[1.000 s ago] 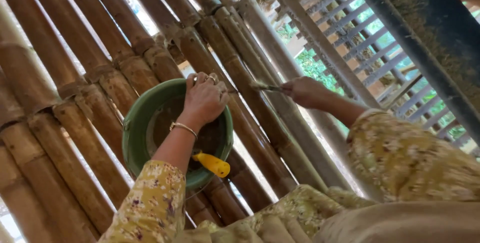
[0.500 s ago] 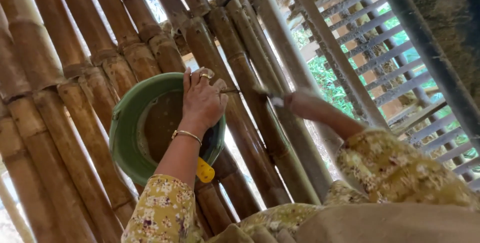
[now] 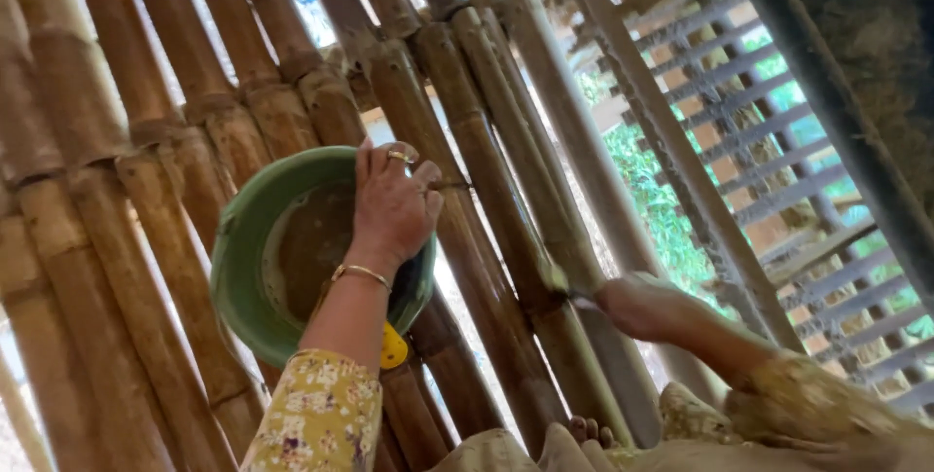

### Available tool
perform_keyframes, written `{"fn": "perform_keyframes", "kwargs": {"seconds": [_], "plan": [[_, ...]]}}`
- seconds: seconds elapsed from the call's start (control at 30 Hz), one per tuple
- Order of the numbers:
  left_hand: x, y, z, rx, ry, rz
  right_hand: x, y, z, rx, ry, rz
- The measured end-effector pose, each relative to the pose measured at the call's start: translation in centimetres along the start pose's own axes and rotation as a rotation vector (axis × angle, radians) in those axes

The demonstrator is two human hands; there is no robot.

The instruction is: The person scrubs a bamboo wall with a brush and a bucket of water, then uses a knife to scrape the bamboo surface. The person holds the bucket with one hand while scrubbing and scraping with the other.

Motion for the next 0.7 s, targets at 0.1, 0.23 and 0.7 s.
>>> {"fn": "perform_keyframes", "kwargs": {"seconds": [0.1, 0.23, 0.7], "plan": [[0.1, 0.7, -1.2, -0.010, 0.059, 0.034, -2.3, 2.3, 6.7, -0.380, 0.079, -0.238], [-0.4, -0.4, -0.2, -0.013, 0.207, 0.095, 4.1, 7.4, 15.0, -0.333, -0.200, -0.152], [-0.7, 0.4, -0.4, 0.032, 0.073, 0.177, 1.1, 7.4, 7.3, -0.716, -0.136, -0.093]]}}
Point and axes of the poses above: each hand's wrist, its own x-axis towards the middle knuckle, its own z-axis out of the back of the hand, y = z × x, the point moved 10 cm from there along x, towards the middle knuckle, and after that the axes turned 8 degrees about -x, right-handed, at the moved point
